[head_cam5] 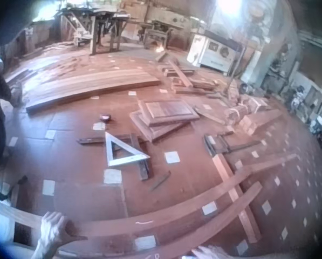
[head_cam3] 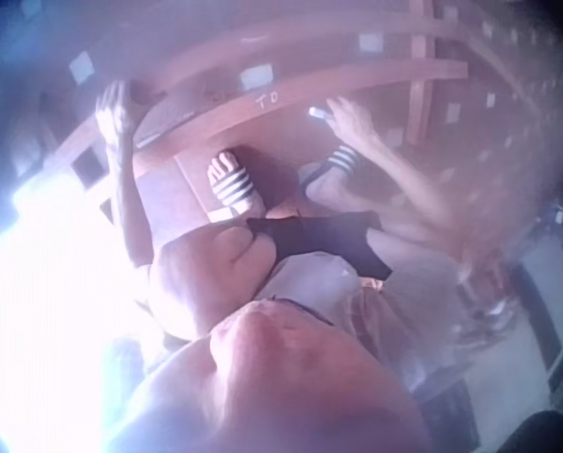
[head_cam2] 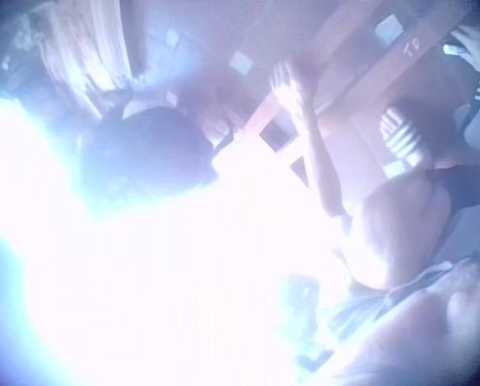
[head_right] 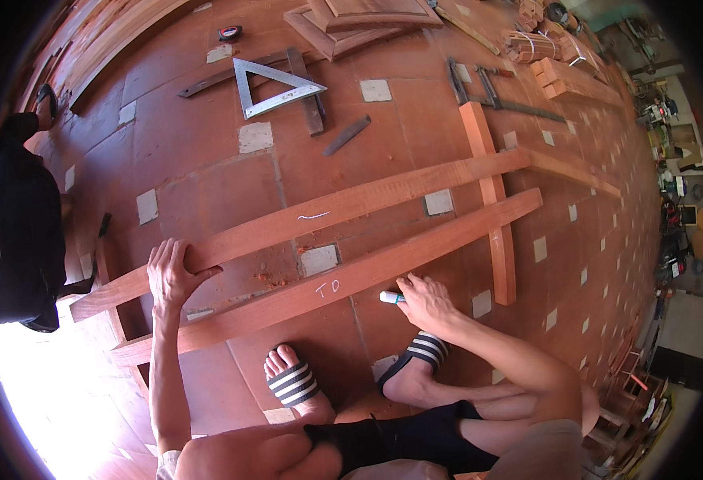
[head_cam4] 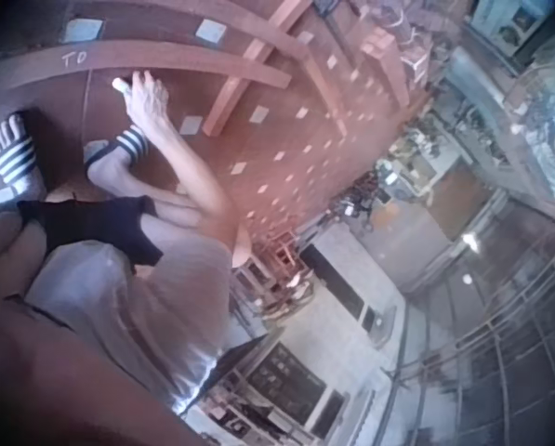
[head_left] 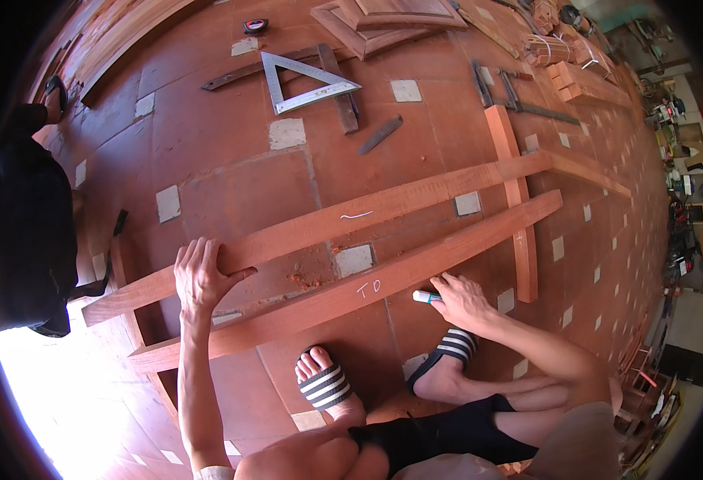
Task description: The person sits on the floor and marks wooden planks with a white marker, then uses a tape measure and pencil to measure and mark additional points. They also use a square ruler to draw straight lines on the wood.
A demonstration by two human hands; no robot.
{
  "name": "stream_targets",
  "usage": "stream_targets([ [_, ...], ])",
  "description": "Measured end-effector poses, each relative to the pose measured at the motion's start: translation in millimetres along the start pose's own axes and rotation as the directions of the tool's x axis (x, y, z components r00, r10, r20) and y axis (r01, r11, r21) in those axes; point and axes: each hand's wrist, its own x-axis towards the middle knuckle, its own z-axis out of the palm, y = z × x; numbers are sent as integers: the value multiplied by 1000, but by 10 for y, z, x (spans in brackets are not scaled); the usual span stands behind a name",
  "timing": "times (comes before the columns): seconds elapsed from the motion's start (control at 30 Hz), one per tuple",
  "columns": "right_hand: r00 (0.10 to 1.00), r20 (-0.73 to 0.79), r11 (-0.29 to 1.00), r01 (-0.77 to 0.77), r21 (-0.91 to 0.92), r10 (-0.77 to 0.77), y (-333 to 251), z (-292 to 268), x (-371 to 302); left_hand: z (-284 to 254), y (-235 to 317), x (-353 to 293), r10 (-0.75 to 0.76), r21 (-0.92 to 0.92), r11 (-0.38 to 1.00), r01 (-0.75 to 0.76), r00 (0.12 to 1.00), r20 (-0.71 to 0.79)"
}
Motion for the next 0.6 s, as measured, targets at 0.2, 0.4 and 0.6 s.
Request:
stream_targets([
  [0.2,978,206,992,-65,109,42,136,398,3,18,-5,13,15,0,1000,-15,1000,10],
  [0.4,950,243,862,47,505,-194,-397,-190,18,-339,607,-45,61,-108,992,-67,996,-64],
  [0.6,958,-105,660,261,705,-266,-992,-836,368,-373,1749,-155,284,-639,753,-157,954,100],
])
